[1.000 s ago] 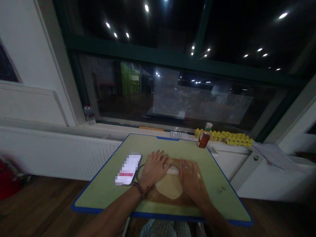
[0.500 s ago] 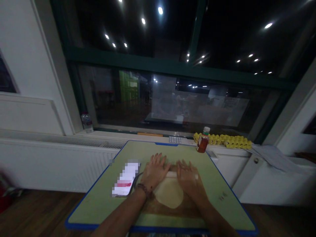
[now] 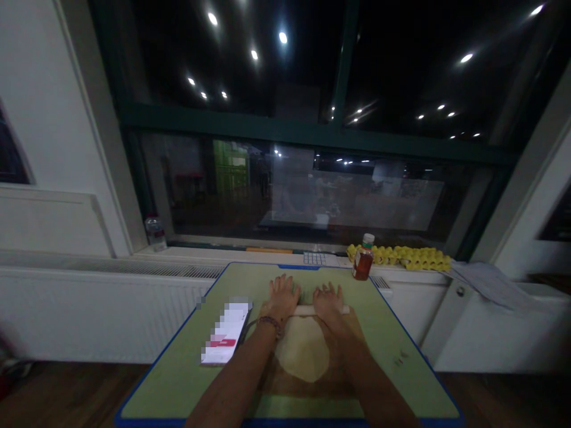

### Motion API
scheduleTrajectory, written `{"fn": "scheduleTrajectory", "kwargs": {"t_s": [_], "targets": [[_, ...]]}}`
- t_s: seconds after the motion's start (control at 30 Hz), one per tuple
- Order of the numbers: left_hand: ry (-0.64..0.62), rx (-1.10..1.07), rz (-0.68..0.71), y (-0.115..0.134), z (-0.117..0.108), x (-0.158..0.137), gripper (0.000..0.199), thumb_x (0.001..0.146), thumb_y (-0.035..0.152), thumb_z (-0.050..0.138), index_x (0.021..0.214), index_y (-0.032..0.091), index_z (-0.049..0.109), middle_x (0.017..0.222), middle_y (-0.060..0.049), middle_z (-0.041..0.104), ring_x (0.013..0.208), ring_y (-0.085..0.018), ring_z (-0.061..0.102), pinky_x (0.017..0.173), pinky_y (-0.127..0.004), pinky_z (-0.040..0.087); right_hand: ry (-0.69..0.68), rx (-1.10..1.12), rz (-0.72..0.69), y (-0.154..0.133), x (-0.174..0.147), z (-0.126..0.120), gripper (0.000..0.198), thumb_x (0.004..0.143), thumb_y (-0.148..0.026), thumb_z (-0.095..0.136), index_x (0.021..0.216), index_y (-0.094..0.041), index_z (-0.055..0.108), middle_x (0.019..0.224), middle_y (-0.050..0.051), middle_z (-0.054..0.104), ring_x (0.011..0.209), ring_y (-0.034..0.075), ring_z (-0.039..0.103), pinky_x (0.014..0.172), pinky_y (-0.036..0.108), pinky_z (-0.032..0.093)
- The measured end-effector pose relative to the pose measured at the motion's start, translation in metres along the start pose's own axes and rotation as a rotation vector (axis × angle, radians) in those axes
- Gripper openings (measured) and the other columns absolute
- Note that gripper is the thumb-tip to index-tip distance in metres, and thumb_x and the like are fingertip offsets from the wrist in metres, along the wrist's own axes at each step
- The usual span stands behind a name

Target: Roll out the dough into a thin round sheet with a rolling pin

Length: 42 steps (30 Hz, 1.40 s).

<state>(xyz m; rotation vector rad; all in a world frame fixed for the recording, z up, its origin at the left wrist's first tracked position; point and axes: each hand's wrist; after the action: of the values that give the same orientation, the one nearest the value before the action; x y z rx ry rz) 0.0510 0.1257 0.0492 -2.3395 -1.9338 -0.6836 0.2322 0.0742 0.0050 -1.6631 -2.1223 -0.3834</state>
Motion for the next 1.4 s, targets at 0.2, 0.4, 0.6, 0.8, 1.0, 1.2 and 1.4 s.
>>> {"fn": "scheduleTrajectory", "kwargs": {"t_s": [0.2,0.4,0.6,0.8,1.0,1.2,1.4], "targets": [[0.004,-0.12,0.103,-0.015,-0.011,-0.012,0.037,0.098,0.036,0.031,0.124,0.024,0.054,0.137,-0.007,0.05,0.125,-0.024,0.042,0.105,-0.045,0.03,-0.093,0.202,-0.02,0.002,0.025,-0.007,0.039,0.095,-0.035,0.043,0.128,-0.019,0.057,0.141,0.011,0.051,0.132,0.023,0.042,0.109,0.037,0.032],[0.119,-0.209,0.09,-0.023,-0.04,-0.052,0.036,0.093,0.029,0.039,0.127,0.025,0.049,0.133,-0.007,0.05,0.122,-0.024,0.041,0.101,-0.044,0.029,-0.23,0.31,-0.285,0.016,0.02,-0.028,0.04,0.09,-0.039,0.055,0.127,-0.026,0.056,0.143,0.006,0.048,0.128,0.02,0.046,0.106,0.034,0.037],[-0.054,-0.078,0.011,-0.022,-0.041,-0.098,0.049,0.09,0.039,0.041,0.133,0.016,0.044,0.132,-0.014,0.049,0.123,-0.03,0.041,0.101,-0.044,0.03,-0.154,0.015,-0.123,0.005,-0.003,-0.049,0.024,0.093,-0.032,0.051,0.112,-0.02,0.059,0.119,0.009,0.062,0.106,0.022,0.059,0.091,0.033,0.045],[-0.188,-0.039,0.011,-0.015,-0.034,-0.104,0.065,0.081,0.054,0.055,0.131,0.013,0.048,0.132,-0.017,0.052,0.127,-0.035,0.042,0.104,-0.042,0.031,-0.055,-0.114,0.33,-0.02,-0.014,-0.06,0.026,0.099,-0.036,0.038,0.107,-0.02,0.057,0.101,0.007,0.065,0.078,0.017,0.067,0.062,0.026,0.046],[-0.361,-0.122,-0.059,-0.009,-0.049,-0.093,0.053,0.078,0.049,0.061,0.119,0.015,0.058,0.114,-0.013,0.067,0.106,-0.029,0.062,0.087,-0.034,0.044,0.013,-0.076,0.421,-0.026,-0.026,-0.048,0.027,0.099,-0.036,0.038,0.108,-0.019,0.057,0.097,0.009,0.065,0.078,0.017,0.066,0.059,0.025,0.044],[-0.3,-0.196,0.041,-0.011,-0.042,-0.097,0.036,0.089,0.044,0.05,0.116,0.027,0.066,0.114,-0.005,0.071,0.106,-0.025,0.063,0.086,-0.033,0.044,0.048,-0.017,0.393,-0.022,-0.027,-0.045,0.029,0.099,-0.036,0.037,0.11,-0.019,0.057,0.098,0.01,0.066,0.084,0.019,0.065,0.066,0.026,0.045],[-0.092,-0.122,0.0,-0.012,-0.035,-0.101,0.04,0.1,0.038,0.03,0.112,0.023,0.065,0.105,-0.008,0.072,0.101,-0.023,0.064,0.088,-0.034,0.043,0.077,0.061,0.411,-0.02,-0.029,-0.043,0.034,0.099,-0.041,0.033,0.112,-0.02,0.057,0.1,0.01,0.066,0.084,0.02,0.065,0.07,0.028,0.046]]}}
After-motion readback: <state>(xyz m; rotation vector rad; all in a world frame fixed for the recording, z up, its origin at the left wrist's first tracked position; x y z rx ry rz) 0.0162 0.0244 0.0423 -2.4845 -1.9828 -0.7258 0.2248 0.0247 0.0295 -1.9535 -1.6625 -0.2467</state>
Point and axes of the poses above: each hand's wrist, its own x-axis towards the middle knuckle, its own z-axis out of the palm, y = z × x
